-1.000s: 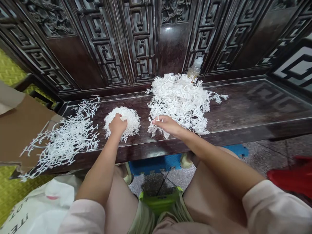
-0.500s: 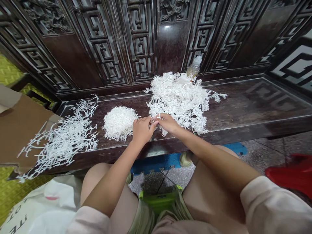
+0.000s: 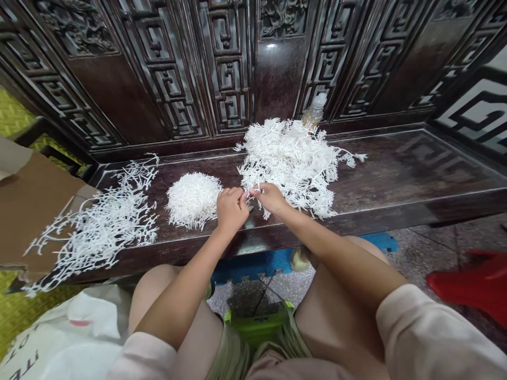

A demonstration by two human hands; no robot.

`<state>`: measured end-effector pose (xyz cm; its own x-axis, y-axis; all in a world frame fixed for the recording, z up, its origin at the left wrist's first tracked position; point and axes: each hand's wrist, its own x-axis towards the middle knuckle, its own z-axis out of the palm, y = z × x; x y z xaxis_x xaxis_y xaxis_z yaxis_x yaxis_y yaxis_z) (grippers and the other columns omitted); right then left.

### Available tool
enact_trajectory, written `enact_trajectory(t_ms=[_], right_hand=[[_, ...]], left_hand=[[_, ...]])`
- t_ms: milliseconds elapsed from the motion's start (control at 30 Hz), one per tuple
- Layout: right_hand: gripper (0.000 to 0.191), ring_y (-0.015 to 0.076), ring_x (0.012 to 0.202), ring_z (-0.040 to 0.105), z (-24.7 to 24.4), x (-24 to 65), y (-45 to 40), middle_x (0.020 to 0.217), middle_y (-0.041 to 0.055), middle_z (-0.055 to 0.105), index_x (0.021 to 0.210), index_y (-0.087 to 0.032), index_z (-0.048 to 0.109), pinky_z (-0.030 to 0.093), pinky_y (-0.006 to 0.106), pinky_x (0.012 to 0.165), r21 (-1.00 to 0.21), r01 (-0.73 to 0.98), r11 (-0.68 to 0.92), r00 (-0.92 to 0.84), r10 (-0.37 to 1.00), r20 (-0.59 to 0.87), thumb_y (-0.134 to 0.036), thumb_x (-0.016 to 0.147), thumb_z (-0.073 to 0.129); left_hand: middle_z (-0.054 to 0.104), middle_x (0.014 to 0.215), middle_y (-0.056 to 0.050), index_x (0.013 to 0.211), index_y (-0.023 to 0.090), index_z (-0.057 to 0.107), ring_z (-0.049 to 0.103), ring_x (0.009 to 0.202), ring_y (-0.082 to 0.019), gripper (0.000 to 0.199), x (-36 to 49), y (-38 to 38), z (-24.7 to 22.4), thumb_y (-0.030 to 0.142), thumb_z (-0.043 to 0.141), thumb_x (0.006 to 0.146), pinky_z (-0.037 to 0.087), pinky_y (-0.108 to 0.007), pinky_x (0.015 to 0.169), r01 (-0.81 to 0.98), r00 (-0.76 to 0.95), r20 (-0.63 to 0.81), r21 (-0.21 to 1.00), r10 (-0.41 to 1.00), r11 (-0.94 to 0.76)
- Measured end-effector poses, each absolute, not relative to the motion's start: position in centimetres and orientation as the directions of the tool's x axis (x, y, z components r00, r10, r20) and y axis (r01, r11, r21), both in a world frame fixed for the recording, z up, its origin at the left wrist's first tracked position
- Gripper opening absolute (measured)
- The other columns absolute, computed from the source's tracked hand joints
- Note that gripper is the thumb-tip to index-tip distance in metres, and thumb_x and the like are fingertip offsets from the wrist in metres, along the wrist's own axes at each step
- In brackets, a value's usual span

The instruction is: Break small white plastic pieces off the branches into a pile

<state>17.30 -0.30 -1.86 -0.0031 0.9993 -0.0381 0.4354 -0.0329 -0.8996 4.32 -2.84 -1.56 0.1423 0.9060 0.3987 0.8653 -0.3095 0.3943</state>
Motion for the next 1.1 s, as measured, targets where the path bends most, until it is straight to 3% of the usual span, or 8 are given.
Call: enact_trajectory(t_ms=[167, 367, 500, 600, 733, 867, 967, 1100], right_hand=[[0.019, 0.0151, 0.066, 0.053, -3.0, 16.5, 0.1, 0.068, 0.0023, 0.060, 0.067, -0.017, 0.061, 0.037, 0.028, 0.069, -0.906, 0.419, -0.063, 0.058, 0.997, -0.042, -0.033, 0.067, 0.051], [0.020, 0.0196, 0.081, 0.050, -3.3, 20.9, 2.8, 0.080, 0.0080, 0.059, 0.065, -0.017, 0.056, 0.035, 0.033, 0.073, -0.912, 0.347, -0.219, 0.377, 0.923, -0.079, -0.036, 0.069, 0.050], [0.024, 0.0181, 0.081, 0.048, -1.6, 22.5, 2.9, 0.083, 0.0073, 0.058, 0.059, -0.017, 0.055, 0.034, 0.031, 0.075, -0.932, 0.275, -0.237, 0.119, 0.970, -0.212, -0.039, 0.067, 0.054], [0.028, 0.0156, 0.076, 0.046, -0.9, 21.5, 2.1, 0.085, 0.0057, 0.057, 0.065, -0.017, 0.059, 0.035, 0.029, 0.069, -0.931, 0.236, -0.279, -0.043, 0.954, -0.297, -0.044, 0.065, 0.056], [0.034, 0.0106, 0.061, 0.040, -1.1, 20.0, 1.5, 0.081, 0.0049, 0.054, 0.074, -0.016, 0.063, 0.033, 0.025, 0.057, -0.930, 0.162, -0.330, -0.134, 0.927, -0.352, -0.048, 0.064, 0.056], [0.035, 0.0088, 0.056, 0.038, -1.6, 19.9, 1.7, 0.081, 0.0054, 0.054, 0.073, -0.015, 0.064, 0.033, 0.024, 0.053, -0.923, 0.128, -0.362, -0.158, 0.912, -0.379, -0.048, 0.065, 0.056], [0.035, 0.0091, 0.055, 0.040, -1.7, 20.0, 1.8, 0.076, 0.0048, 0.055, 0.073, -0.016, 0.063, 0.034, 0.024, 0.053, -0.921, 0.102, -0.375, -0.199, 0.900, -0.388, -0.048, 0.067, 0.054], [0.032, 0.0105, 0.055, 0.043, -1.6, 19.8, 1.7, 0.072, 0.0047, 0.057, 0.072, -0.016, 0.062, 0.036, 0.025, 0.055, -0.923, 0.072, -0.378, -0.242, 0.891, -0.384, -0.046, 0.068, 0.053]], left_hand=[[0.049, 0.063, -0.005, 0.057, 0.019, 0.040, 0.044, 0.070, -0.018, 0.025, 4.9, -3.3, -1.9, 0.023, 0.033, 0.080, 0.030, -0.032, 0.068, 0.836, 0.093, 0.417, 0.461, 0.904, -0.298], [0.047, 0.062, -0.005, 0.056, 0.019, 0.038, 0.044, 0.069, -0.016, 0.028, 3.9, -4.2, -0.1, 0.026, 0.030, 0.082, 0.031, -0.029, 0.068, 0.834, 0.033, 0.479, 0.470, 0.877, -0.288], [0.047, 0.058, -0.002, 0.059, 0.019, 0.042, 0.043, 0.058, -0.014, 0.033, 0.6, -1.9, 0.5, 0.033, 0.025, 0.084, 0.030, -0.026, 0.058, 0.868, -0.128, 0.277, 0.497, 0.952, -0.027], [0.054, 0.064, -0.003, 0.066, 0.020, 0.049, 0.048, 0.063, -0.016, 0.030, -2.3, 0.4, -0.1, 0.036, 0.028, 0.082, 0.030, -0.026, 0.056, 0.882, -0.254, 0.116, 0.435, 0.960, 0.181], [0.061, 0.081, -0.008, 0.078, 0.020, 0.055, 0.054, 0.077, -0.023, 0.026, -5.3, 1.9, -1.0, 0.036, 0.035, 0.078, 0.034, -0.031, 0.062, 0.900, -0.331, 0.021, 0.308, 0.943, 0.309], [0.061, 0.093, -0.010, 0.085, 0.021, 0.059, 0.054, 0.085, -0.027, 0.024, -6.9, 2.2, -1.8, 0.030, 0.040, 0.074, 0.036, -0.036, 0.068, 0.878, -0.377, -0.049, 0.297, 0.925, 0.374], [0.058, 0.099, -0.011, 0.094, 0.022, 0.059, 0.053, 0.089, -0.028, 0.027, -7.4, 2.3, -2.4, 0.027, 0.044, 0.072, 0.037, -0.039, 0.072, 0.863, -0.403, -0.055, 0.311, 0.914, 0.399], [0.049, 0.108, -0.015, 0.096, 0.019, 0.058, 0.045, 0.100, -0.032, 0.030, -6.3, 2.0, -2.3, 0.032, 0.045, 0.073, 0.036, -0.043, 0.078, 0.872, -0.423, 0.115, 0.320, 0.899, 0.369]])
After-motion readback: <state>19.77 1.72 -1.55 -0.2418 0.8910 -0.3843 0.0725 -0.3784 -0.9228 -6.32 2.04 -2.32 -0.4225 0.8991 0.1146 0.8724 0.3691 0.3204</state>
